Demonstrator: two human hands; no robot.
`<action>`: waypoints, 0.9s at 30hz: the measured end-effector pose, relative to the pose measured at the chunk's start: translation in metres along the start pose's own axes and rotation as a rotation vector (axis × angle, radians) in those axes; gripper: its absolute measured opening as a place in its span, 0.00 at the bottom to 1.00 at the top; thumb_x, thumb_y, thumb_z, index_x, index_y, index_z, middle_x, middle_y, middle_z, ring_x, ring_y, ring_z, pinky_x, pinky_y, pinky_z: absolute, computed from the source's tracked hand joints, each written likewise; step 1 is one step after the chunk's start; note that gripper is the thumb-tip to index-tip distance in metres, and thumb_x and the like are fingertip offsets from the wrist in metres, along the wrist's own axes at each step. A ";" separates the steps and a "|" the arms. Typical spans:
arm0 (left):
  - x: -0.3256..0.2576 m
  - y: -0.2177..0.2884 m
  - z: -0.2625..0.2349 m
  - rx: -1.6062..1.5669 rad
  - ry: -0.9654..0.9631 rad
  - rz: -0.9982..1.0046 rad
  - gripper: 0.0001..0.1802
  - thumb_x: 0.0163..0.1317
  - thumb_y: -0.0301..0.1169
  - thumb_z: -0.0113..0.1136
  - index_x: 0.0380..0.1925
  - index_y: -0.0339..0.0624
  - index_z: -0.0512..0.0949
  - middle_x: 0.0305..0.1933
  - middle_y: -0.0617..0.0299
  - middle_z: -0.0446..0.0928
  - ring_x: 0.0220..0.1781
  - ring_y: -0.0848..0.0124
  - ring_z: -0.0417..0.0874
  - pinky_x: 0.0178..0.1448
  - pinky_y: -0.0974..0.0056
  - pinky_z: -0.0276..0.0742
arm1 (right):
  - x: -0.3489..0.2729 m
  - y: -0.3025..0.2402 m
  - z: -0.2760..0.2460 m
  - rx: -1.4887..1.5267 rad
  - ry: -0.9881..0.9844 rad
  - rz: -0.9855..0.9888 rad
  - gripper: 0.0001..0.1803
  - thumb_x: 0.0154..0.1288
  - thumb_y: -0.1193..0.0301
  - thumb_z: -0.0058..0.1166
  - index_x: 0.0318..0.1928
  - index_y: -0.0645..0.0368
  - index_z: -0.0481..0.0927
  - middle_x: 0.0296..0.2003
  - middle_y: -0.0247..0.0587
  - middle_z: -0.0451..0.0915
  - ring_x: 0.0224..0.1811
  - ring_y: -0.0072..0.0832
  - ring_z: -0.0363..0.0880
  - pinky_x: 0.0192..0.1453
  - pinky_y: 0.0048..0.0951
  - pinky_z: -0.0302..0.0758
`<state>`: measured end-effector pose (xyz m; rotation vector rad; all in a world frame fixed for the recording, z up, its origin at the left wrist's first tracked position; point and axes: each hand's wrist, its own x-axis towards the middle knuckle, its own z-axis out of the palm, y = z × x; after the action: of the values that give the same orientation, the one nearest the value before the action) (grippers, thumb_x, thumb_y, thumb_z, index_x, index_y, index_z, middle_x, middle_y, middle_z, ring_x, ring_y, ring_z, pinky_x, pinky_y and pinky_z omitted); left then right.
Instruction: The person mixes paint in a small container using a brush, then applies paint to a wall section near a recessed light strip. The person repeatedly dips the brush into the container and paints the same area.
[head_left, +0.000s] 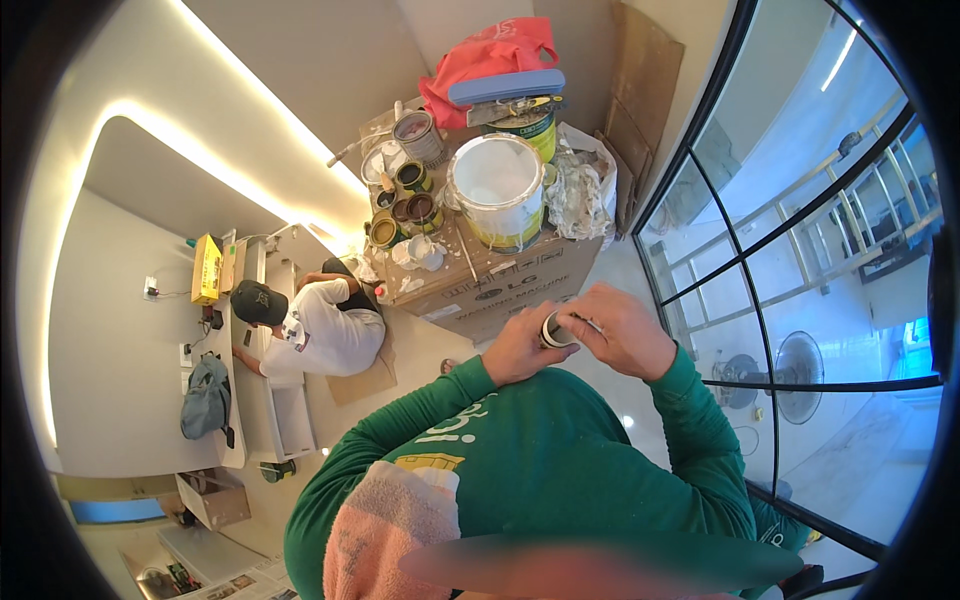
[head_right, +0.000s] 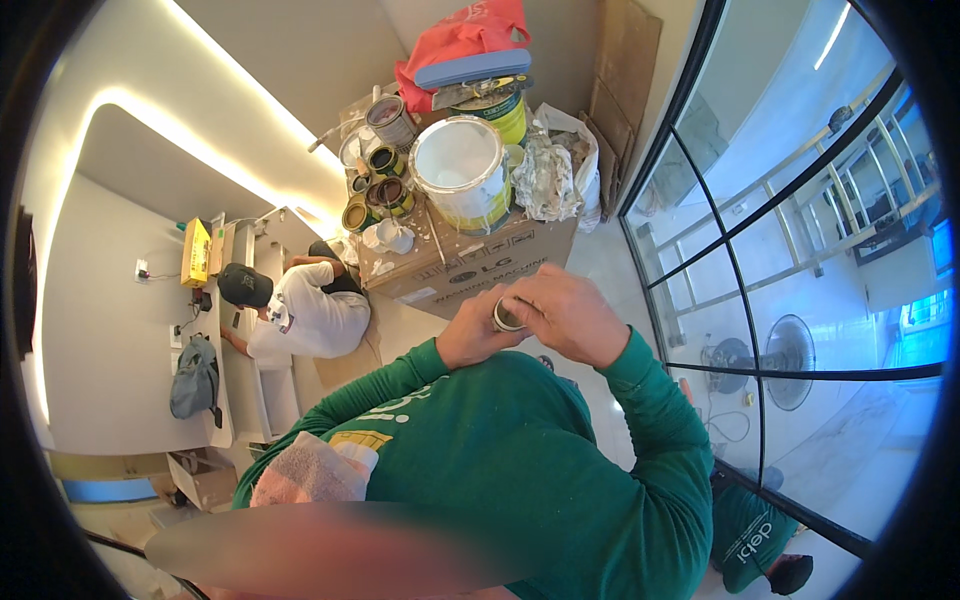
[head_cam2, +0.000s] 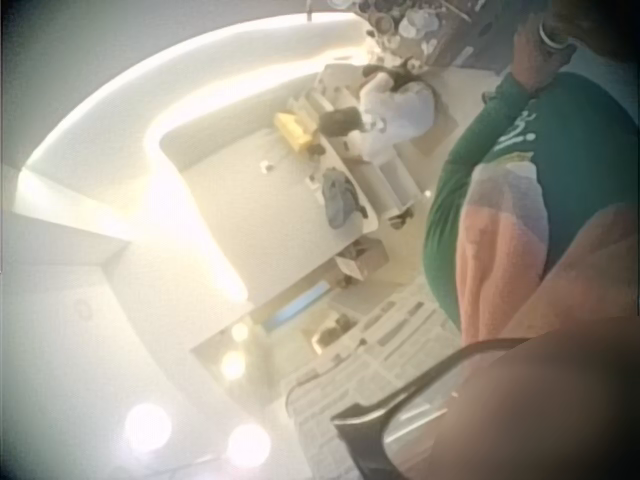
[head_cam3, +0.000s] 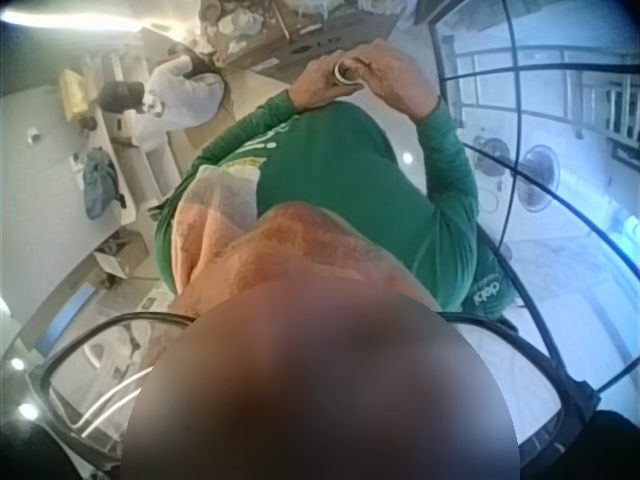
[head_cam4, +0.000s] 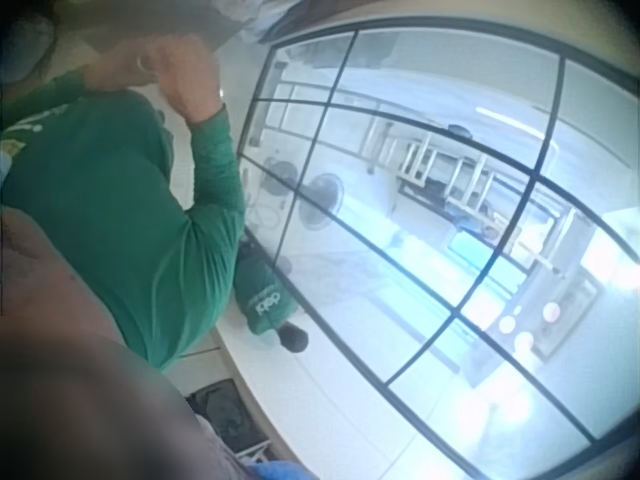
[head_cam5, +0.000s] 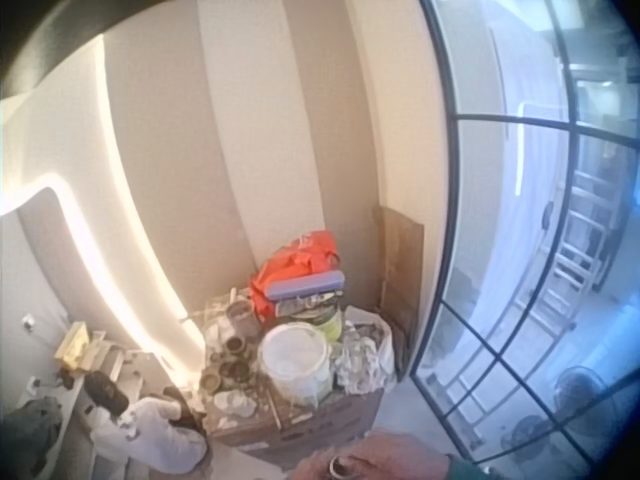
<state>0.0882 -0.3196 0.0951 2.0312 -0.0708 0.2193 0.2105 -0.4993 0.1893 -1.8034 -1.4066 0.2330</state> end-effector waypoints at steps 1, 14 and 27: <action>0.000 0.000 0.000 -0.008 -0.002 -0.010 0.28 0.60 0.39 0.78 0.57 0.46 0.78 0.45 0.52 0.82 0.46 0.46 0.83 0.50 0.47 0.78 | 0.000 0.000 0.000 -0.010 0.041 -0.003 0.06 0.71 0.70 0.64 0.44 0.57 0.87 0.34 0.42 0.85 0.38 0.44 0.80 0.42 0.44 0.78; -0.005 -0.001 0.002 0.008 -0.013 -0.014 0.28 0.60 0.40 0.78 0.56 0.45 0.78 0.44 0.51 0.82 0.46 0.46 0.81 0.50 0.47 0.77 | -0.004 -0.002 0.003 -0.025 0.015 0.005 0.07 0.72 0.69 0.63 0.45 0.57 0.86 0.36 0.40 0.85 0.39 0.44 0.80 0.43 0.44 0.78; -0.005 0.002 0.001 0.001 -0.016 0.006 0.28 0.59 0.37 0.78 0.58 0.47 0.79 0.47 0.52 0.83 0.48 0.45 0.84 0.51 0.47 0.80 | -0.007 -0.006 0.005 -0.013 -0.005 -0.029 0.04 0.72 0.68 0.61 0.42 0.53 0.85 0.32 0.41 0.81 0.37 0.44 0.79 0.41 0.45 0.77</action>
<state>0.0829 -0.3214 0.0960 2.0341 -0.0865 0.2065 0.2006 -0.5029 0.1879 -1.7926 -1.4397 0.2137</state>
